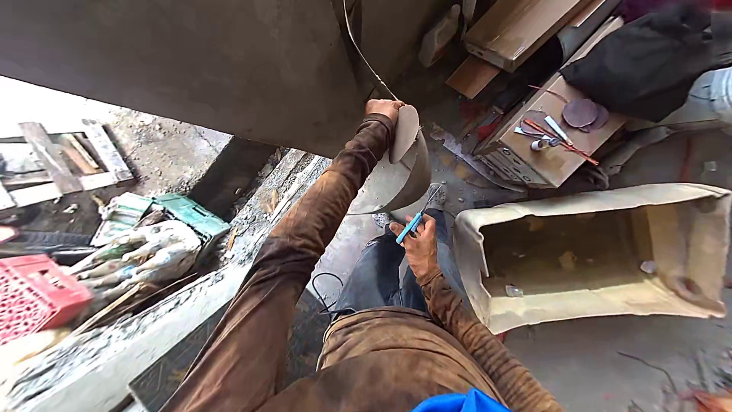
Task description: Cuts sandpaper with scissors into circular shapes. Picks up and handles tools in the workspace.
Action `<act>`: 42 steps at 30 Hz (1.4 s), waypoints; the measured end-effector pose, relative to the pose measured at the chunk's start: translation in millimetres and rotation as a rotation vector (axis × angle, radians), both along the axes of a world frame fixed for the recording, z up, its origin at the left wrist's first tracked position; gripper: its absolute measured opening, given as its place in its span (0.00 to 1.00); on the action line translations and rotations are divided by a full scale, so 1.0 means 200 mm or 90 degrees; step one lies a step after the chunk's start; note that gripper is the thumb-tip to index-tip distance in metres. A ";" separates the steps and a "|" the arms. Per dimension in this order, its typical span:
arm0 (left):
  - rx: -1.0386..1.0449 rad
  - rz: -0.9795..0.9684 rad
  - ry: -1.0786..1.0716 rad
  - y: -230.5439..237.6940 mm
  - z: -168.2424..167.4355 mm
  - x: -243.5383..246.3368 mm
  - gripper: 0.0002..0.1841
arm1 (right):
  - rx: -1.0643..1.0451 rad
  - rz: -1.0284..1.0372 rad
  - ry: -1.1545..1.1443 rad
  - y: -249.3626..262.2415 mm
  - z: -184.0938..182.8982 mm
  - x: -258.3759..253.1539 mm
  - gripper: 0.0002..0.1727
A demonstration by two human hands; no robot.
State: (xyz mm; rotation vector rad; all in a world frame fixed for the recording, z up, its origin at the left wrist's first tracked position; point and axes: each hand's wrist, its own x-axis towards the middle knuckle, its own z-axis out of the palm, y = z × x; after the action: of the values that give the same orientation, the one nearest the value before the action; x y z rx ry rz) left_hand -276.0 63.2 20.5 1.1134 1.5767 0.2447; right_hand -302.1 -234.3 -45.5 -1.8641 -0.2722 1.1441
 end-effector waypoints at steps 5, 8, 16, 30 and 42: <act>0.056 -0.073 -0.009 -0.17 0.04 0.02 0.13 | -0.014 -0.044 -0.202 0.16 0.00 0.26 0.61; 0.041 0.046 -0.129 -0.32 -0.01 0.04 0.11 | -0.060 -0.054 -0.278 0.25 0.02 0.40 0.64; 0.087 0.101 -0.293 -0.57 0.23 0.24 0.12 | 0.103 -0.101 -0.467 0.28 0.09 0.55 0.46; 0.197 -0.427 0.025 -0.27 0.00 -0.58 0.26 | 0.068 -0.012 -0.083 0.46 0.17 0.84 0.47; -0.363 -0.001 0.429 -1.57 -0.27 -1.97 0.45 | 0.199 0.068 0.108 0.35 -0.22 0.41 0.52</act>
State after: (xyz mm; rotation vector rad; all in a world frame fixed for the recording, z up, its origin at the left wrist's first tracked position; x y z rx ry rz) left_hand -670.6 -250.3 -33.4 0.7686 2.0482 -0.6138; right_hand -220.5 -164.8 -89.5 -1.4855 -0.4323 1.2462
